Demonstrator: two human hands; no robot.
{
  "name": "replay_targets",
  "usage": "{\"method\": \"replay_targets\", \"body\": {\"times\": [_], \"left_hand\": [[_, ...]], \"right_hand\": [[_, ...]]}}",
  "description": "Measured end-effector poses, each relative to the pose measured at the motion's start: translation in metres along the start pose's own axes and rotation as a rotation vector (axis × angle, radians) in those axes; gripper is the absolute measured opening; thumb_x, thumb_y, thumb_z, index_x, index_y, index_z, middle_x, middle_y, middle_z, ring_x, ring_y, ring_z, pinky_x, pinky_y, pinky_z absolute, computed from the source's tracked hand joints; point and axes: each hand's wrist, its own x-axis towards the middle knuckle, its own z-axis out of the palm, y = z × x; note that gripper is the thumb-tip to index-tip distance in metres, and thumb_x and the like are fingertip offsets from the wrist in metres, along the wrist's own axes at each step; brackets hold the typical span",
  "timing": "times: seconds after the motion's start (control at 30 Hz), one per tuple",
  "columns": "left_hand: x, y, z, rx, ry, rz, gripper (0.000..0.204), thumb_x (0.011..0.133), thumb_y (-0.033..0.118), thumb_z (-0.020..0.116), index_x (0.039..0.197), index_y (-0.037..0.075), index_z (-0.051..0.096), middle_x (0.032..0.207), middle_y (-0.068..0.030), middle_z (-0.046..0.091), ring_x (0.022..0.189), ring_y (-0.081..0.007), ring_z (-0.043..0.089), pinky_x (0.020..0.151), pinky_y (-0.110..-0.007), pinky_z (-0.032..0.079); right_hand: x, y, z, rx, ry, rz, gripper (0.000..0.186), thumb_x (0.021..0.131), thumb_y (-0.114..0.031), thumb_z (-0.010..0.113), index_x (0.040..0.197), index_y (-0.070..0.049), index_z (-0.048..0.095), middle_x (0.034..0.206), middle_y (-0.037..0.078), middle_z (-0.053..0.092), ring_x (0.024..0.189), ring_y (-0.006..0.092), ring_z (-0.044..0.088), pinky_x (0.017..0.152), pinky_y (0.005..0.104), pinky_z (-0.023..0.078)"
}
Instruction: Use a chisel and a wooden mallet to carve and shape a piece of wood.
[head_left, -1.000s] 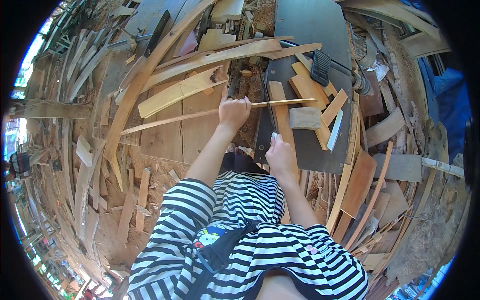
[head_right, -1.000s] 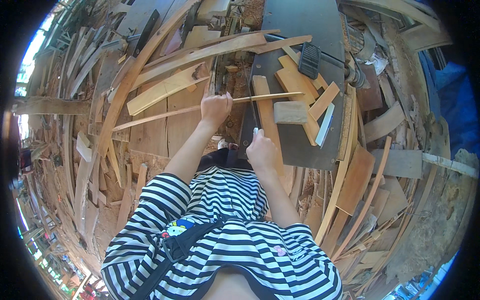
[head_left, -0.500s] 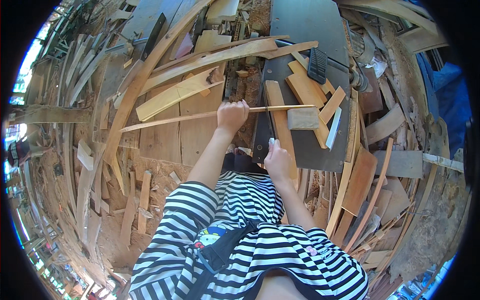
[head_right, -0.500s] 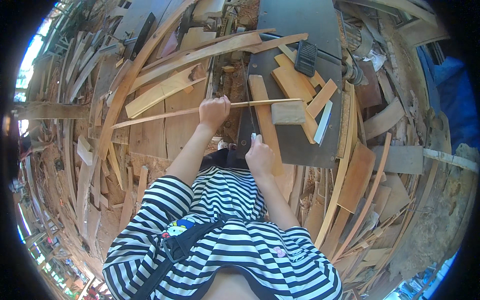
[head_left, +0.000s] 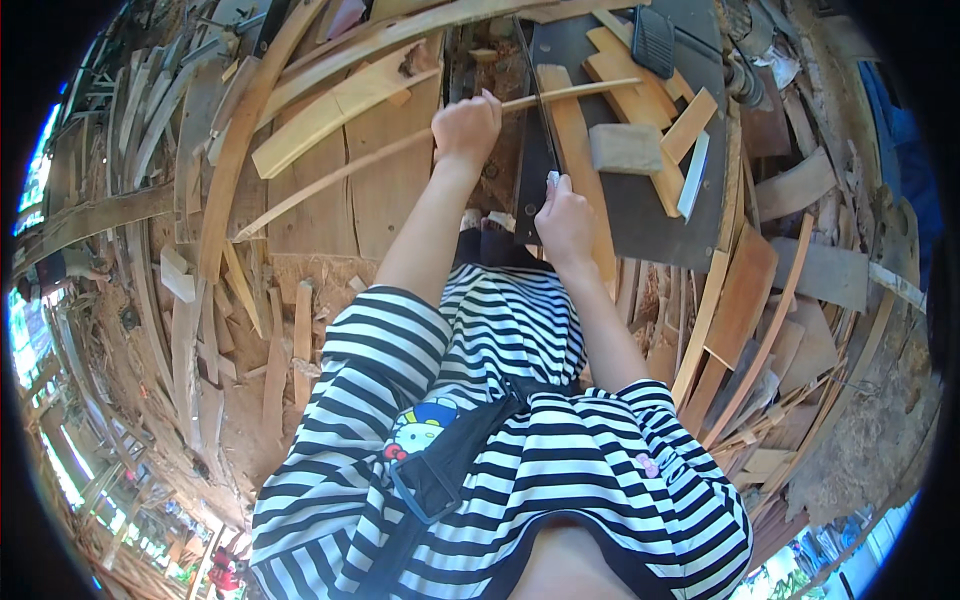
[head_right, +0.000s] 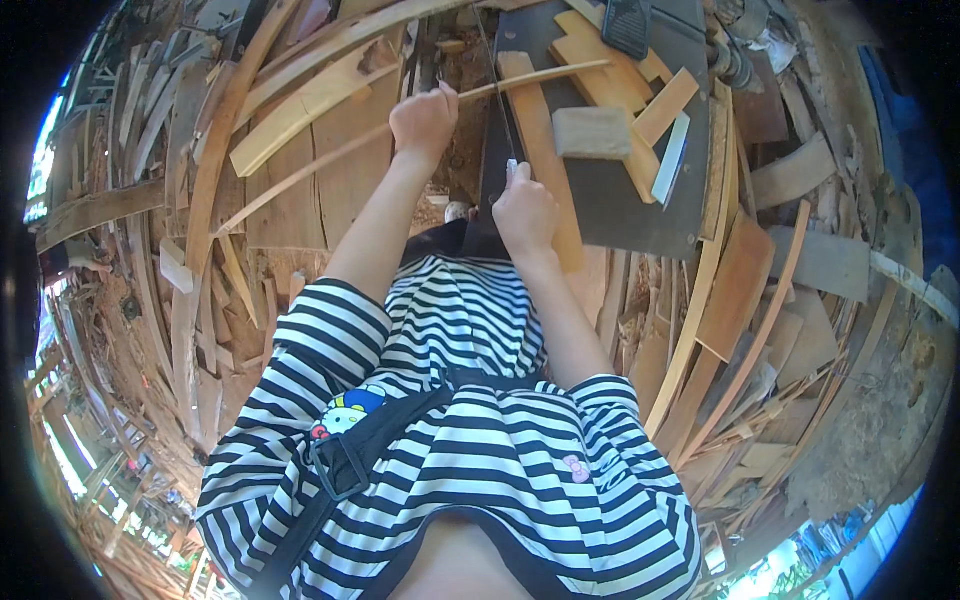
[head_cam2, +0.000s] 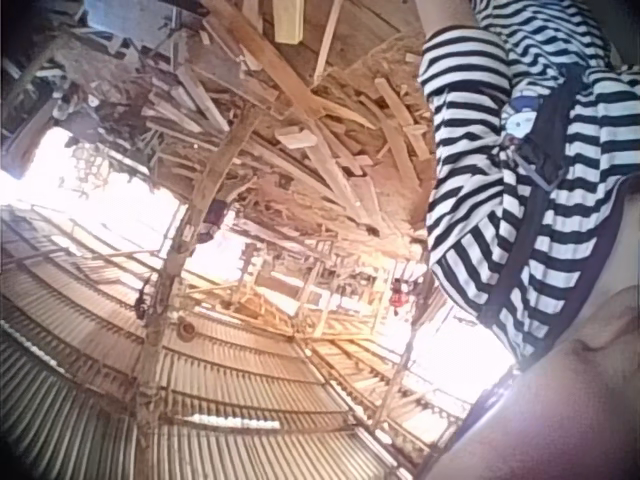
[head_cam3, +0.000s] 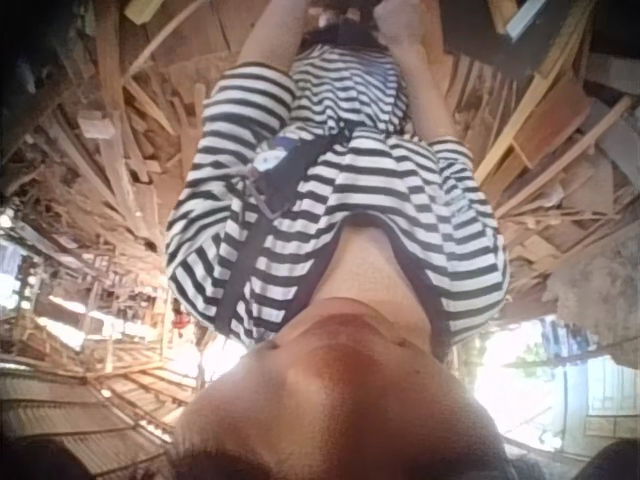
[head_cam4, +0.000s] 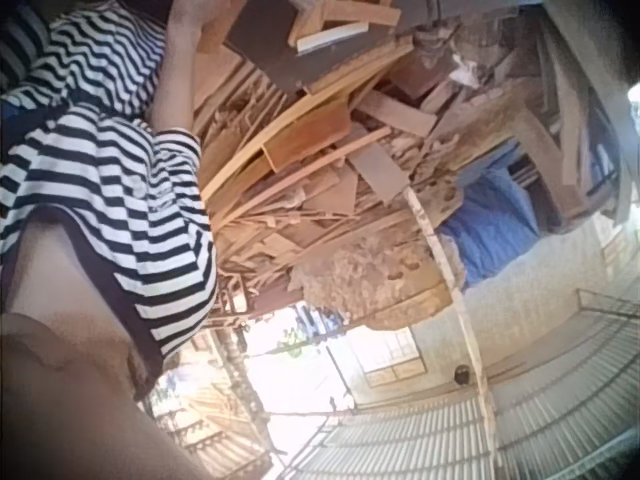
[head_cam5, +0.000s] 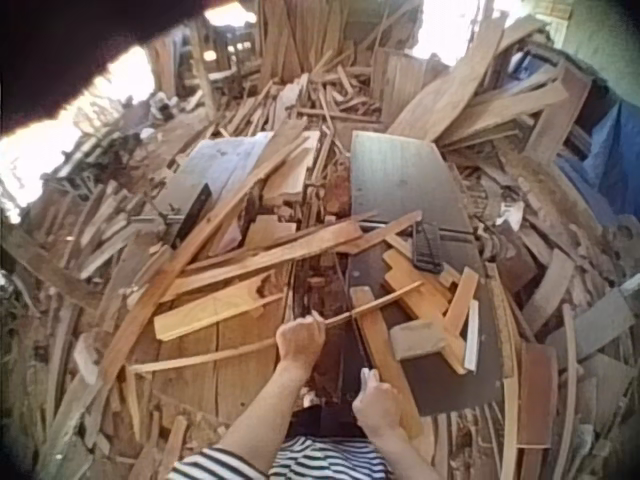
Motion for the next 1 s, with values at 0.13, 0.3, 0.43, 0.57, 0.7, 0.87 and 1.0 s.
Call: {"method": "replay_targets", "body": {"times": [0.13, 0.3, 0.43, 0.57, 0.7, 0.87, 1.0], "left_hand": [[0.001, -0.001, -0.002, -0.012, -0.017, -0.009, 0.045, 0.09, 0.025, 0.049, 0.051, 0.008, 0.064, 0.053, -0.0144, 0.062, 0.046, -0.0287, 0.063, 0.048, -0.039, 0.051], [0.0, 0.0, -0.006, -0.039, -0.029, 0.025, 0.047, 0.093, 0.025, 0.047, 0.052, 0.008, 0.064, 0.053, -0.0147, 0.062, 0.047, -0.0294, 0.063, 0.049, -0.04, 0.051], [0.002, -0.002, -0.006, -0.046, -0.038, 0.016, 0.048, 0.094, 0.025, 0.046, 0.053, 0.008, 0.064, 0.054, -0.0153, 0.062, 0.048, -0.03, 0.063, 0.049, -0.041, 0.051], [-0.004, -0.005, -0.004, 0.043, -0.029, 0.086, 0.047, 0.093, 0.025, 0.047, 0.052, 0.009, 0.064, 0.054, -0.0132, 0.063, 0.047, -0.028, 0.063, 0.049, -0.038, 0.051], [-0.002, -0.009, -0.007, -0.025, -0.042, 0.152, 0.045, 0.092, 0.025, 0.047, 0.053, 0.009, 0.064, 0.053, -0.0119, 0.063, 0.047, -0.027, 0.063, 0.051, -0.038, 0.051], [-0.006, -0.008, -0.007, -0.036, -0.035, 0.184, 0.046, 0.092, 0.024, 0.047, 0.053, 0.009, 0.064, 0.054, -0.0126, 0.063, 0.047, -0.0279, 0.062, 0.052, -0.039, 0.051], [-0.005, -0.01, -0.008, -0.042, -0.07, 0.136, 0.046, 0.092, 0.024, 0.046, 0.053, 0.008, 0.064, 0.054, -0.0133, 0.063, 0.048, -0.0282, 0.063, 0.053, -0.039, 0.051]], "right_hand": [[-0.032, 0.013, -0.008, 0.005, -0.074, 0.008, 0.026, 0.098, -0.024, 0.044, 0.089, -0.002, 0.055, 0.066, 0.024, 0.064, 0.063, 0.0424, 0.064, 0.056, 0.0528, 0.049], [-0.033, 0.01, -0.012, 0.039, -0.075, 0.026, 0.024, 0.097, -0.022, 0.045, 0.089, -0.002, 0.054, 0.067, 0.024, 0.063, 0.063, 0.043, 0.064, 0.056, 0.0538, 0.048], [-0.027, 0.01, -0.007, 0.052, -0.035, 0.031, 0.023, 0.097, -0.022, 0.046, 0.089, -0.002, 0.055, 0.067, 0.024, 0.064, 0.064, 0.0429, 0.064, 0.057, 0.054, 0.048], [-0.056, 0.015, -0.023, 0.034, -0.086, 0.057, 0.023, 0.097, -0.021, 0.045, 0.089, -0.002, 0.055, 0.067, 0.024, 0.064, 0.063, 0.0428, 0.064, 0.057, 0.0543, 0.048], [-0.05, 0.013, -0.027, 0.03, -0.139, 0.085, 0.023, 0.096, -0.021, 0.045, 0.088, -0.002, 0.056, 0.068, 0.024, 0.064, 0.065, 0.0429, 0.064, 0.057, 0.0536, 0.049], [-0.023, -0.002, -0.021, 0.049, -0.058, 0.038, 0.023, 0.096, -0.02, 0.045, 0.09, -0.001, 0.058, 0.069, 0.024, 0.064, 0.066, 0.042, 0.065, 0.059, 0.0534, 0.05], [-0.066, 0.012, -0.031, 0.021, -0.131, 0.079, 0.021, 0.096, -0.02, 0.045, 0.091, -0.002, 0.057, 0.068, 0.024, 0.064, 0.065, 0.0418, 0.065, 0.058, 0.054, 0.049]]}}
